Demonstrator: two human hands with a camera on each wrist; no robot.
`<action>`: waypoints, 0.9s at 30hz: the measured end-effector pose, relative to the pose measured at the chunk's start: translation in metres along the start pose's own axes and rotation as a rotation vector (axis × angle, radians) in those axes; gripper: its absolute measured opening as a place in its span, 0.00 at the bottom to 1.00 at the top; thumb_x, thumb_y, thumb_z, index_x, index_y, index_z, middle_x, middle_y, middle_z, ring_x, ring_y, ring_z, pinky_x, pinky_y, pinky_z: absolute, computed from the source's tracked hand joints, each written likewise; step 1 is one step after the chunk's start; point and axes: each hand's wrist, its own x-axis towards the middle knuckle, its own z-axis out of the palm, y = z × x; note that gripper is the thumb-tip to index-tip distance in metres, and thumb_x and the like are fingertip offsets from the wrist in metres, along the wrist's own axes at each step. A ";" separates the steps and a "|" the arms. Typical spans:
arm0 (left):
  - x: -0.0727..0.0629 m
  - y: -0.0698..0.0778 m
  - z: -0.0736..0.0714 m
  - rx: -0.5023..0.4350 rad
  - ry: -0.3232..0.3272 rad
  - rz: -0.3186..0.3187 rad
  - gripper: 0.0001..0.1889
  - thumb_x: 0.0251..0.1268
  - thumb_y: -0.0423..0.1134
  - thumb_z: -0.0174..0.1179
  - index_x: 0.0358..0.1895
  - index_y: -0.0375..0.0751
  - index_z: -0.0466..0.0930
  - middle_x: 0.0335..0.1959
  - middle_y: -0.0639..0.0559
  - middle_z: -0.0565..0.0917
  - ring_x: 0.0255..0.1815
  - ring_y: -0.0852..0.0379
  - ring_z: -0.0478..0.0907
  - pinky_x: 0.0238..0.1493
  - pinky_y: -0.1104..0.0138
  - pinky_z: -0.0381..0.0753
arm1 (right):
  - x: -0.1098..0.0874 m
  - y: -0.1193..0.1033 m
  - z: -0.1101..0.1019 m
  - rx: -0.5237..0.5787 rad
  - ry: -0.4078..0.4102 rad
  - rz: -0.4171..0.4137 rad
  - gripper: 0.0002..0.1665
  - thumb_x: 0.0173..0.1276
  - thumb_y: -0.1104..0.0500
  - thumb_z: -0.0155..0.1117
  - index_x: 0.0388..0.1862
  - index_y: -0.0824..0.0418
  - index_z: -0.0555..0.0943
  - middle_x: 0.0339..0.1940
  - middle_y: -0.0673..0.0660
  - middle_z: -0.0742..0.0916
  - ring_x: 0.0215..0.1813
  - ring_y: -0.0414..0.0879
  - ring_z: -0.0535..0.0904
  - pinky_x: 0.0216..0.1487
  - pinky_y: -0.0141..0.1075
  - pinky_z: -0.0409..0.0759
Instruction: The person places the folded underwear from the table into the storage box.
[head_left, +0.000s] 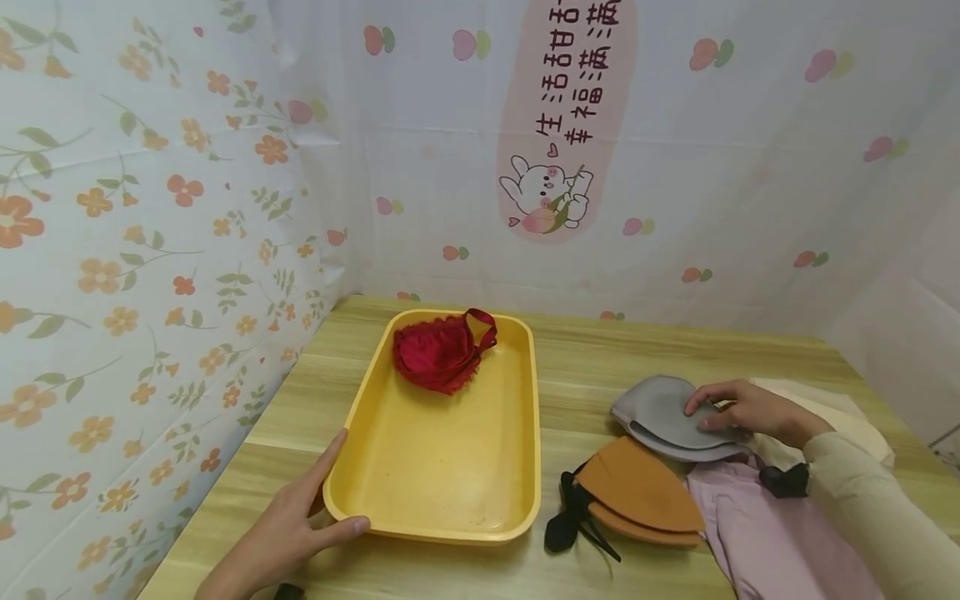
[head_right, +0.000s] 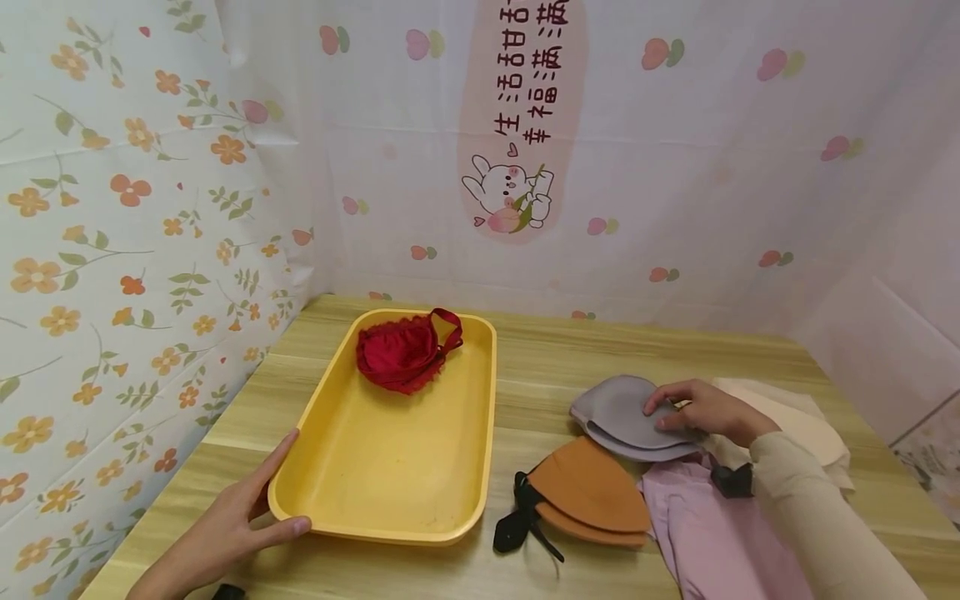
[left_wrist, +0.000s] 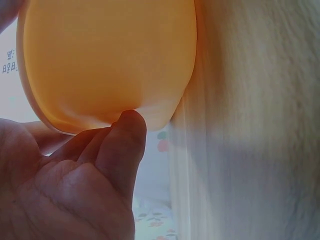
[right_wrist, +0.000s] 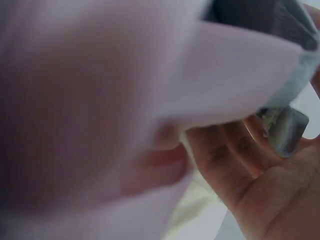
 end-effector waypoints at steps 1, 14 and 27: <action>0.000 0.000 0.000 -0.002 0.000 0.002 0.55 0.63 0.50 0.69 0.83 0.53 0.36 0.81 0.32 0.52 0.75 0.37 0.66 0.60 0.78 0.74 | 0.001 -0.001 0.001 -0.002 -0.003 -0.002 0.16 0.67 0.56 0.69 0.51 0.62 0.83 0.61 0.66 0.79 0.45 0.39 0.73 0.36 0.32 0.74; 0.000 -0.001 0.001 -0.033 -0.006 0.000 0.55 0.64 0.49 0.69 0.83 0.52 0.36 0.81 0.31 0.52 0.74 0.35 0.67 0.63 0.73 0.76 | 0.010 -0.006 0.012 -0.053 0.018 -0.009 0.12 0.60 0.64 0.71 0.43 0.62 0.86 0.53 0.61 0.83 0.45 0.47 0.72 0.38 0.32 0.74; -0.001 -0.001 0.002 -0.046 -0.010 -0.006 0.54 0.65 0.48 0.68 0.83 0.54 0.35 0.81 0.31 0.50 0.74 0.34 0.66 0.65 0.54 0.78 | 0.006 -0.013 0.011 -0.101 0.123 0.014 0.14 0.63 0.64 0.70 0.49 0.60 0.86 0.63 0.72 0.80 0.58 0.56 0.78 0.41 0.31 0.79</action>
